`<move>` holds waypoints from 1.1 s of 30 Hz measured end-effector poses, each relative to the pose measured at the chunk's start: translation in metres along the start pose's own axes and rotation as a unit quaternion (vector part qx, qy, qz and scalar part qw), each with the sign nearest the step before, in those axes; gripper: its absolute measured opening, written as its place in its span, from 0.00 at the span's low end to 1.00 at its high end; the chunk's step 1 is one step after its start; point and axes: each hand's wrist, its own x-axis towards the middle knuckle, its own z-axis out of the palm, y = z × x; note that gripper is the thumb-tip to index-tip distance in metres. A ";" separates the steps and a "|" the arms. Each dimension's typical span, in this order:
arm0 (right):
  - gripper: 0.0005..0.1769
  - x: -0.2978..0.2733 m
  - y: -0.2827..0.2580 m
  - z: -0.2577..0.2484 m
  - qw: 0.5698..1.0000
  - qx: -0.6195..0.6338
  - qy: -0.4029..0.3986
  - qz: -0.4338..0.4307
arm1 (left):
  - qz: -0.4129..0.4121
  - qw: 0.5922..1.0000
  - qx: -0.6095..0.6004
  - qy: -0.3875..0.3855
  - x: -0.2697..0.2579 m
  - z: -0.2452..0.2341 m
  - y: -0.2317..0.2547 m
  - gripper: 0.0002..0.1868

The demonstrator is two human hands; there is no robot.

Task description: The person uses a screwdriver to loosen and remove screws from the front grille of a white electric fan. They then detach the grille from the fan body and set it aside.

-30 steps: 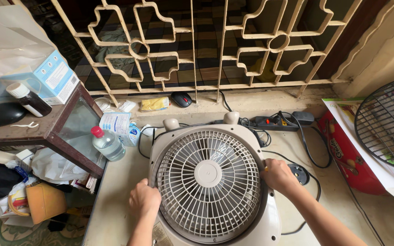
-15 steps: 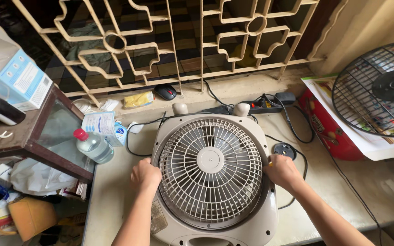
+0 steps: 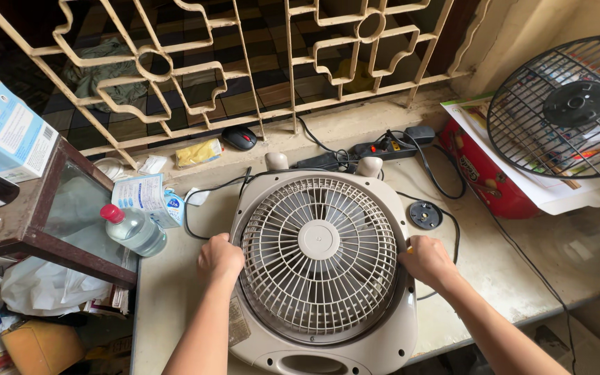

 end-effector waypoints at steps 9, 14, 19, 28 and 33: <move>0.17 0.004 0.003 0.008 1.000 -0.006 0.002 -0.006 | 0.003 1.000 -0.009 0.003 0.003 0.004 -0.004 0.15; 0.18 0.009 0.008 0.010 1.000 -0.006 0.013 -0.021 | 0.000 1.000 0.000 0.000 0.006 0.005 -0.003 0.12; 0.18 0.011 0.001 0.005 1.000 -0.015 -0.005 0.002 | 0.001 1.000 -0.002 0.005 0.008 0.006 -0.002 0.11; 0.18 0.002 -0.011 -0.005 0.999 -0.002 -0.035 0.033 | -0.007 1.000 -0.011 0.012 0.005 0.007 -0.001 0.10; 0.18 -0.002 -0.019 -0.010 0.997 0.002 -0.048 0.052 | -0.020 1.000 -0.012 0.015 0.006 0.008 0.001 0.09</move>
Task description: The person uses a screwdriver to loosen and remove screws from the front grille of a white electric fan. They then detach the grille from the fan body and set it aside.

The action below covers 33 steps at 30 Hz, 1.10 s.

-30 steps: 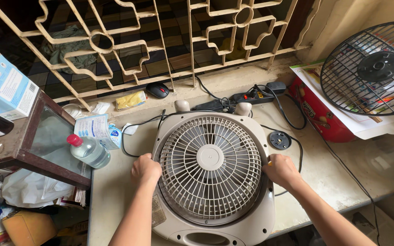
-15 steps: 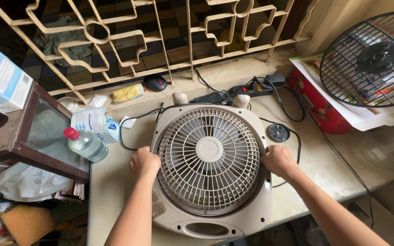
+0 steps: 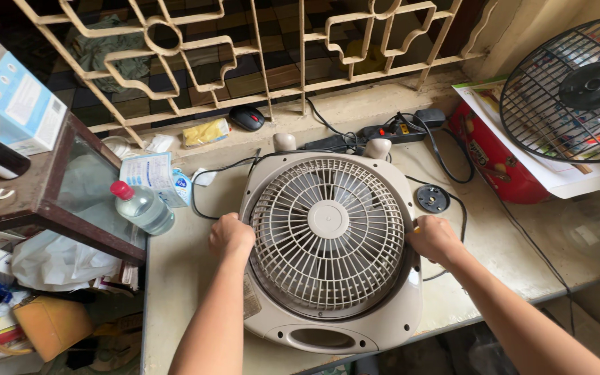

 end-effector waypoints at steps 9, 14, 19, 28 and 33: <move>0.18 0.000 -0.005 -0.001 1.000 0.001 -0.010 0.016 | 0.021 1.000 0.009 -0.010 0.004 0.000 -0.004 0.10; 0.19 0.003 -0.005 0.000 1.000 -0.007 -0.007 0.020 | 0.004 1.000 -0.011 -0.023 -0.003 -0.007 -0.001 0.11; 0.22 0.005 -0.004 -0.001 1.000 -0.012 -0.015 0.020 | -0.008 0.997 -0.069 -0.041 -0.008 -0.014 0.003 0.13; 0.25 0.007 -0.004 -0.002 0.999 -0.023 -0.019 0.011 | 0.009 0.991 -0.134 0.007 -0.017 -0.015 0.027 0.26; 0.24 0.008 -0.002 -0.004 0.999 -0.016 -0.034 0.007 | 0.055 0.993 -0.100 0.044 -0.049 -0.010 0.058 0.35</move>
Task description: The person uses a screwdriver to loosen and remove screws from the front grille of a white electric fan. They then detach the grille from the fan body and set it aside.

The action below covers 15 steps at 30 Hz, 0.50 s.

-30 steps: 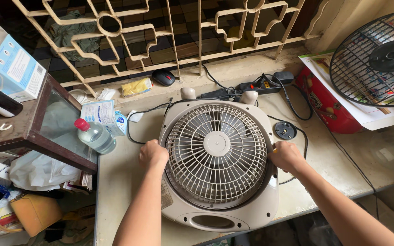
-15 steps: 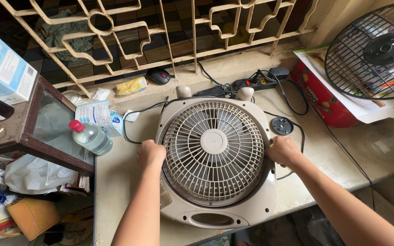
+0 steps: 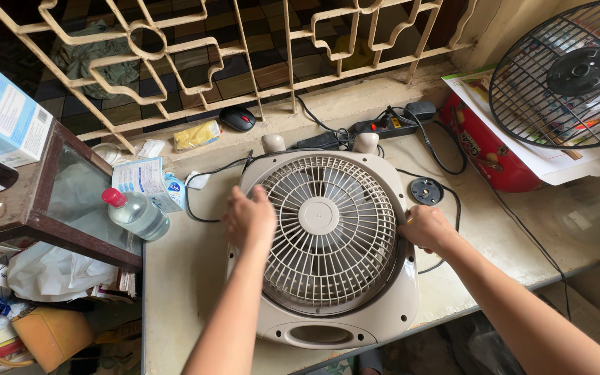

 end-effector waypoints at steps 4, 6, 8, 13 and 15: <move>0.25 -0.002 -0.001 0.000 1.000 0.005 0.005 -0.001 | 0.115 0.992 0.060 0.001 -0.035 0.012 0.030 0.40; 0.25 -0.003 -0.001 -0.001 1.000 0.005 0.000 0.001 | 0.184 0.979 0.082 -0.019 -0.052 0.018 0.040 0.41; 0.26 -0.005 0.000 -0.002 1.000 0.006 -0.001 -0.006 | 0.250 0.958 0.130 -0.052 -0.065 0.023 0.048 0.40; 0.27 -0.007 -0.003 -0.004 1.000 0.008 0.003 -0.006 | 0.330 0.924 0.159 -0.106 -0.088 0.035 0.059 0.42; 0.28 -0.009 -0.003 -0.004 1.000 0.007 0.007 -0.010 | 0.340 0.920 0.159 -0.111 -0.096 0.039 0.059 0.43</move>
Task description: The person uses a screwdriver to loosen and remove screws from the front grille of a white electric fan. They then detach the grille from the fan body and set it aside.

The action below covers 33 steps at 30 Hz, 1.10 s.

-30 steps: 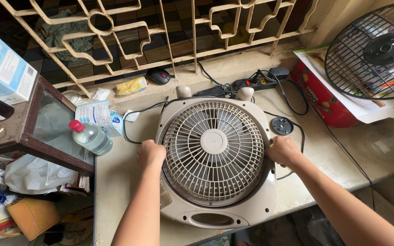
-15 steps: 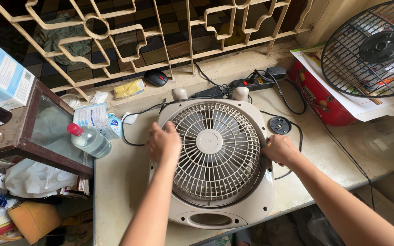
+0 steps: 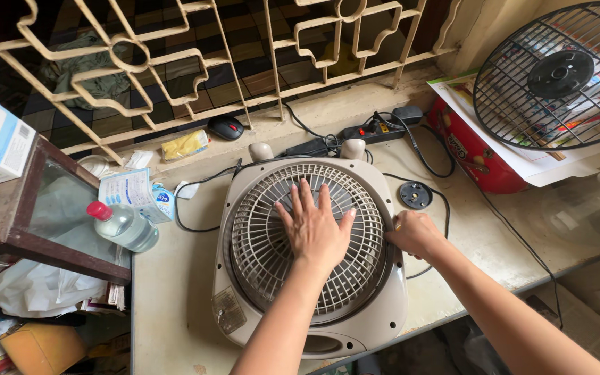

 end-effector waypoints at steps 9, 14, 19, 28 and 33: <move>0.29 0.000 0.004 -0.012 1.000 0.002 -0.003 -0.018 | -0.003 1.000 0.003 0.027 -0.001 0.007 0.004 0.43; 0.31 0.008 0.003 -0.030 0.991 -0.043 0.079 -0.101 | -0.008 0.996 -0.004 0.085 0.004 0.012 0.010 0.35; 0.24 0.001 -0.010 -0.063 0.988 0.015 0.080 -0.132 | -0.021 0.996 -0.012 0.090 0.013 0.007 0.016 0.30; 0.17 -0.021 -0.051 -0.109 0.969 0.120 0.077 -0.202 | -0.063 0.994 -0.034 0.087 0.019 -0.005 0.027 0.26; 0.12 -0.030 -0.062 -0.114 0.922 0.208 0.096 -0.314 | -0.067 0.991 -0.084 0.075 0.030 -0.007 0.034 0.32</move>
